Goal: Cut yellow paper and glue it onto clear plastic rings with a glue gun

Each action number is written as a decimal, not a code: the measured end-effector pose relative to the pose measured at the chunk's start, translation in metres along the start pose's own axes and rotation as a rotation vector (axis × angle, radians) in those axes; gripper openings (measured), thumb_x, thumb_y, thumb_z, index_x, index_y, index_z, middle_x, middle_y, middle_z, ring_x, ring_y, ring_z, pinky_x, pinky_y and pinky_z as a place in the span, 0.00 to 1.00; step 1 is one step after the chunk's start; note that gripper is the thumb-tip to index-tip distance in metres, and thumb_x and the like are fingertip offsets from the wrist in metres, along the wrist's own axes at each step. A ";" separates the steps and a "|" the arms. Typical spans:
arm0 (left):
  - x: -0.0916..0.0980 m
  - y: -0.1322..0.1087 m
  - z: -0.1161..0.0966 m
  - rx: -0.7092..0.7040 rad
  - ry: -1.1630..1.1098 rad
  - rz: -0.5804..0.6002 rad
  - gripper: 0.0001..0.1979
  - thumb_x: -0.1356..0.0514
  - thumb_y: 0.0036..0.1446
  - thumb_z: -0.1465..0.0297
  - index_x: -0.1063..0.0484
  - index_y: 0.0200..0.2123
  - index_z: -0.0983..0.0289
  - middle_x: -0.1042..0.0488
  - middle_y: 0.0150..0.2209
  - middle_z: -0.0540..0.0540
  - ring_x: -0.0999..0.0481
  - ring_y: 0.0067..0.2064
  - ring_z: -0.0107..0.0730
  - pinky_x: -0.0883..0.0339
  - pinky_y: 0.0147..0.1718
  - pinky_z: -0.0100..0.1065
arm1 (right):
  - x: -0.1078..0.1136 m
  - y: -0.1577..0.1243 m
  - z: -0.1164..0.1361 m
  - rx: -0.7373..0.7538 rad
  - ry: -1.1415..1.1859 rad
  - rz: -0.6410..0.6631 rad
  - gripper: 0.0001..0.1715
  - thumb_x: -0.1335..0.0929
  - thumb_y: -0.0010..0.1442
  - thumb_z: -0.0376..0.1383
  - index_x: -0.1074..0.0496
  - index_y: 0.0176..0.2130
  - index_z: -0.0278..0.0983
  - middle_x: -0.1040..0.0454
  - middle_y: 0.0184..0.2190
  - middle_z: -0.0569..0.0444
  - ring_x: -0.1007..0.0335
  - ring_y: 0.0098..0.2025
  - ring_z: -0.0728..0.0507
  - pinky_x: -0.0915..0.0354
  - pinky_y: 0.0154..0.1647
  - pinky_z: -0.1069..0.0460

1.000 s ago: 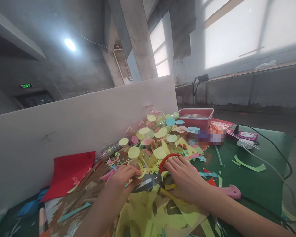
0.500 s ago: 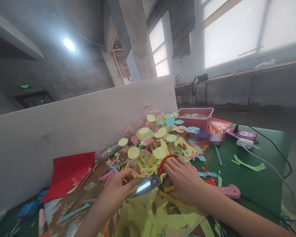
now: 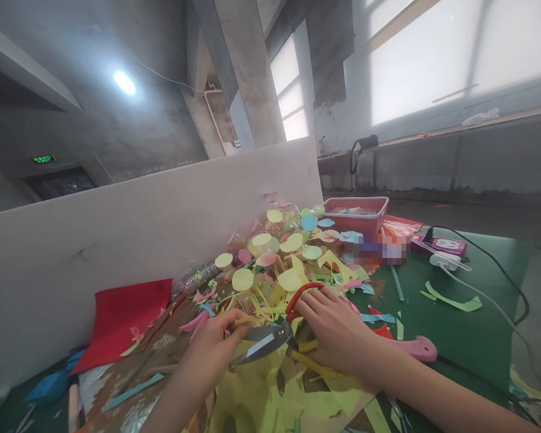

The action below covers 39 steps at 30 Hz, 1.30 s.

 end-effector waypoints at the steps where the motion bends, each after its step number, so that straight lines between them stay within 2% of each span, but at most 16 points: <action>1: 0.000 0.000 0.000 0.003 -0.011 -0.002 0.14 0.45 0.54 0.57 0.25 0.27 0.59 0.23 0.29 0.50 0.27 0.34 0.38 0.38 0.34 0.33 | 0.001 0.000 0.000 -0.003 0.006 -0.001 0.28 0.30 0.51 0.57 0.34 0.37 0.37 0.28 0.36 0.50 0.35 0.38 0.38 0.41 0.43 0.43; 9: 0.013 0.000 0.002 0.056 -0.084 -0.122 0.17 0.45 0.54 0.53 0.25 0.30 0.59 0.22 0.32 0.50 0.25 0.34 0.38 0.37 0.31 0.32 | 0.008 0.003 -0.007 -0.054 0.011 -0.007 0.29 0.28 0.50 0.55 0.33 0.40 0.36 0.28 0.36 0.49 0.34 0.37 0.38 0.41 0.41 0.44; 18: 0.011 0.001 0.004 0.063 -0.065 -0.117 0.18 0.46 0.56 0.52 0.26 0.33 0.59 0.23 0.33 0.49 0.25 0.34 0.37 0.37 0.32 0.31 | 0.003 0.001 -0.011 -0.087 0.035 0.020 0.29 0.25 0.47 0.52 0.32 0.41 0.36 0.27 0.37 0.49 0.34 0.39 0.38 0.41 0.43 0.44; 21: 0.009 -0.002 -0.003 0.025 -0.048 -0.107 0.19 0.48 0.57 0.51 0.27 0.33 0.58 0.24 0.33 0.49 0.26 0.36 0.38 0.37 0.31 0.32 | 0.004 0.002 -0.013 -0.105 0.051 0.028 0.26 0.26 0.49 0.49 0.32 0.41 0.36 0.28 0.38 0.49 0.34 0.39 0.37 0.41 0.43 0.44; 25: 0.009 -0.004 -0.015 -0.038 -0.034 -0.113 0.18 0.50 0.59 0.53 0.27 0.35 0.58 0.24 0.38 0.51 0.27 0.40 0.39 0.35 0.38 0.35 | 0.004 0.002 -0.014 -0.101 0.054 0.030 0.26 0.26 0.50 0.47 0.32 0.43 0.36 0.28 0.39 0.48 0.34 0.41 0.37 0.41 0.44 0.44; 33: 0.005 -0.003 -0.028 -0.185 0.037 -0.101 0.16 0.52 0.61 0.57 0.30 0.30 0.58 0.26 0.42 0.53 0.28 0.45 0.40 0.34 0.42 0.37 | 0.004 0.002 -0.014 -0.088 0.016 0.014 0.28 0.27 0.51 0.51 0.32 0.43 0.35 0.28 0.38 0.49 0.34 0.40 0.37 0.40 0.44 0.43; 39: 0.007 -0.006 -0.032 -0.278 0.076 -0.132 0.15 0.52 0.63 0.59 0.30 0.31 0.58 0.27 0.42 0.53 0.29 0.47 0.40 0.34 0.46 0.38 | 0.005 0.003 -0.013 -0.088 -0.023 0.003 0.27 0.26 0.49 0.52 0.32 0.40 0.36 0.28 0.37 0.50 0.34 0.38 0.39 0.39 0.43 0.43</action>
Point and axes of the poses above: each hand's wrist, its own y-axis towards the middle knuckle, its own x-axis out of the back of the hand, z = x × y, the point moved 10 cm from there along y, towards the middle knuckle
